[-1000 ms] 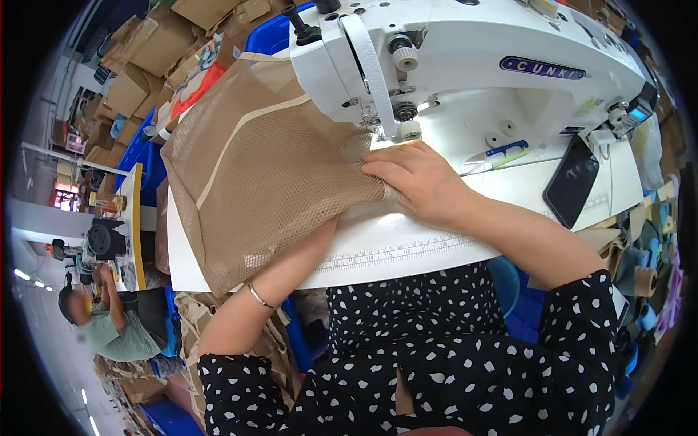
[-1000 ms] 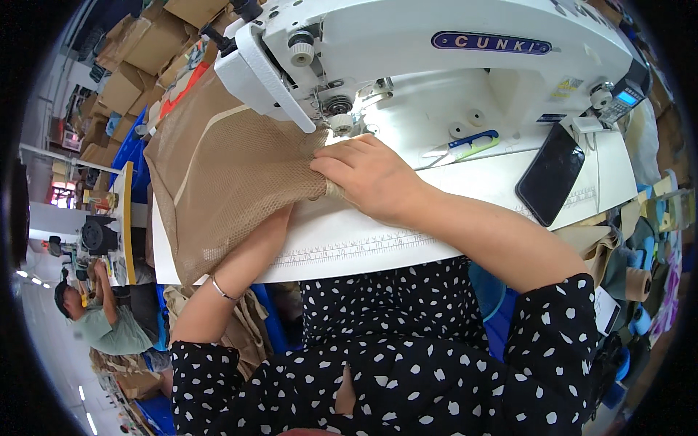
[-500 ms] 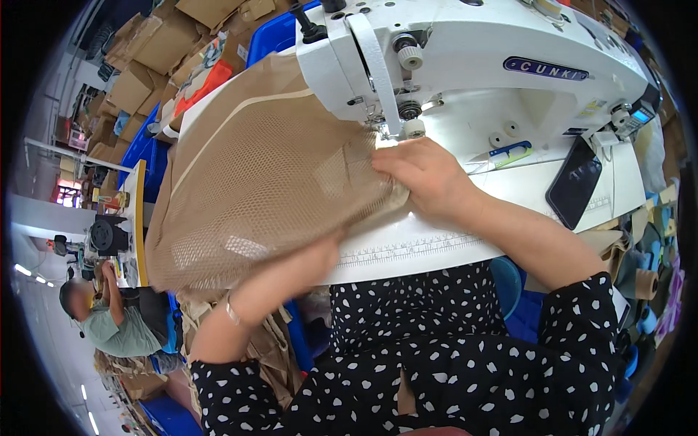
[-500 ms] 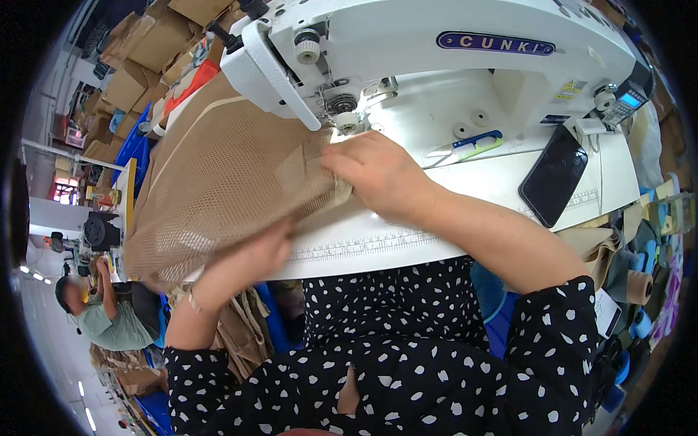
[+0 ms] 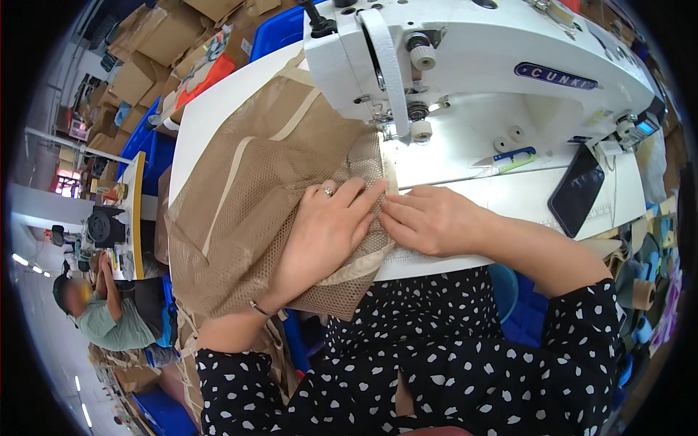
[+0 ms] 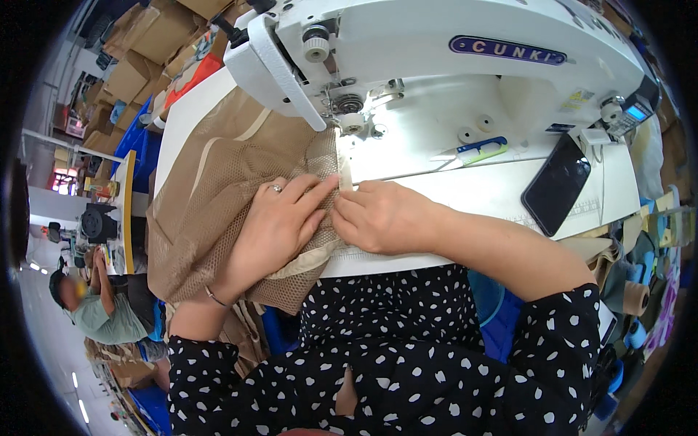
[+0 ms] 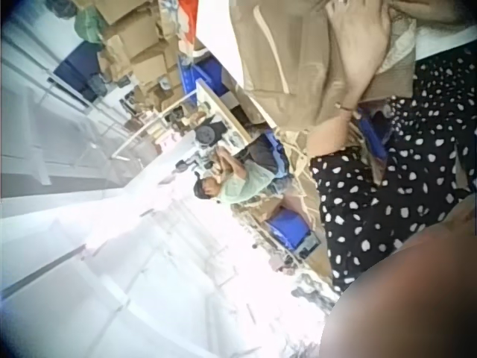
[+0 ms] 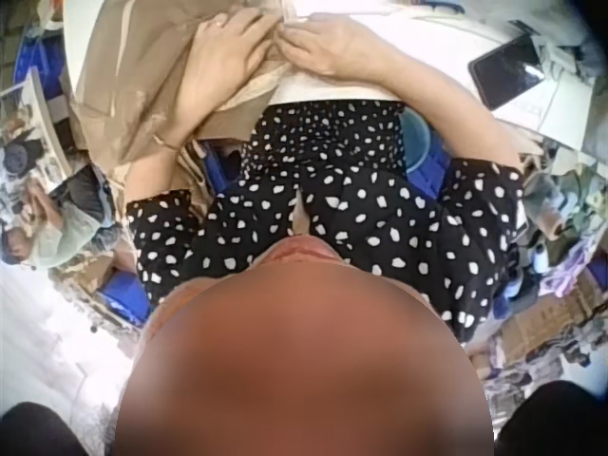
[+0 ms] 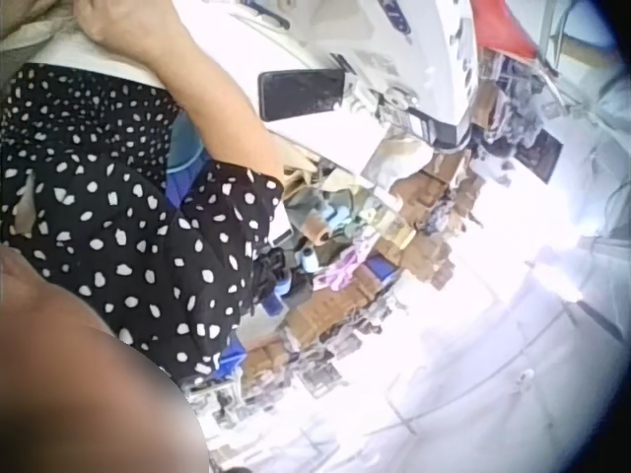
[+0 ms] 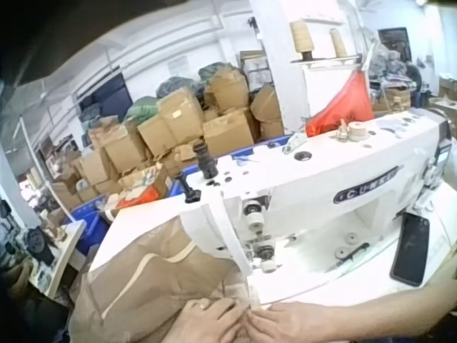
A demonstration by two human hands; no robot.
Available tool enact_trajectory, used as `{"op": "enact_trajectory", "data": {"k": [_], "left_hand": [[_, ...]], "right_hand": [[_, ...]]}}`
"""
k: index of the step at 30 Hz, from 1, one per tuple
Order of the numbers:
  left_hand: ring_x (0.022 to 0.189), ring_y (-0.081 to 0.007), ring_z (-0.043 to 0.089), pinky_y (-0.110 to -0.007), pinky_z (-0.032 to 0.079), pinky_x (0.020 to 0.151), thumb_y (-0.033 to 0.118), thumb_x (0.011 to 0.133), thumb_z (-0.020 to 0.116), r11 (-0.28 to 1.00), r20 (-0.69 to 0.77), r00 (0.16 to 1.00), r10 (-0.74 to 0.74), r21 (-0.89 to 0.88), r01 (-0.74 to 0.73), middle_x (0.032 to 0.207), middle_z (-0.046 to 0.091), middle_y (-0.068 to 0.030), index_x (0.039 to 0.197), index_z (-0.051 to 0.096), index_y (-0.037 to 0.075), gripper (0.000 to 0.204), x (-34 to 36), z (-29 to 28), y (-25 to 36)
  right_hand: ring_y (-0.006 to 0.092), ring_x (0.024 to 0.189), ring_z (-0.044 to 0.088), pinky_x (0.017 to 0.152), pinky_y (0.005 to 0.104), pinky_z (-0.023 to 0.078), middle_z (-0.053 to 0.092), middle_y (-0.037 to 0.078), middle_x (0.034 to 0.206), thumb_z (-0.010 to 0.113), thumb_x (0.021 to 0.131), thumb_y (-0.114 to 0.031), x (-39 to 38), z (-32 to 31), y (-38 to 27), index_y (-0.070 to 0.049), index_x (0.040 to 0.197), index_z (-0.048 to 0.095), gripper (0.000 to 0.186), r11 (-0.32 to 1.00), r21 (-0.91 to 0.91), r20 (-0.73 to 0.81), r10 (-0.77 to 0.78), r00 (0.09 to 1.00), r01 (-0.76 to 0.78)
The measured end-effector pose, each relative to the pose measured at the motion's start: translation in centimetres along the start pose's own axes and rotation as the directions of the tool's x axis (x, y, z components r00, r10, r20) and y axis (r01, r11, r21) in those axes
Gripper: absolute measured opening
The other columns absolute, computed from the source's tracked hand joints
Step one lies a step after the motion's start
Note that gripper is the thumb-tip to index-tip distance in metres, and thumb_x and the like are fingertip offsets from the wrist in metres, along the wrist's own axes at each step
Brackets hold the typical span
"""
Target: Sewing the edges and straps onto a mesh bag using an industrial sewing machine.
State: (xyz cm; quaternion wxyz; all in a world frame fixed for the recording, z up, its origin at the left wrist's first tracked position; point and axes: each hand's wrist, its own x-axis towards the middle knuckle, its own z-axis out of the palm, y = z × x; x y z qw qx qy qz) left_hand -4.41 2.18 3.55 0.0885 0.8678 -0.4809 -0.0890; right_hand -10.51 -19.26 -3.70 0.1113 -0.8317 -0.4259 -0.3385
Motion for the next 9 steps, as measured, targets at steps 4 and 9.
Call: {"op": "enact_trajectory", "data": {"k": [4,9], "left_hand": [[0.119,-0.0305,0.055,-0.045,0.035,0.104,0.015,0.095,0.063,0.987,-0.178,0.974,0.144,0.090,-0.129,0.138,0.058,-0.0109,0.144,0.060,0.016,0.049,0.2,1.9,-0.8],[0.129,-0.0341,0.049,-0.047,0.034,0.106,0.019,0.093,0.065,0.982,-0.028,0.982,0.187,0.026,-0.187,0.161,0.040,-0.0155,0.146,0.058,0.017,0.054,0.7,2.2,-2.3]], "right_hand": [[0.0260,0.089,0.073,0.069,0.0332,0.058,0.072,0.016,0.099,0.067,0.076,-0.011,0.1,-1.3,-0.6,0.005,0.101,0.069,0.030,0.998,0.052,0.122,0.020,0.992,-0.027],[0.0224,0.079,0.070,0.066,0.0303,0.056,0.065,0.007,0.084,0.066,0.073,-0.013,0.5,-1.6,-0.4,0.003,0.095,0.069,0.028,0.997,0.073,0.084,0.021,0.996,-0.028]]}}
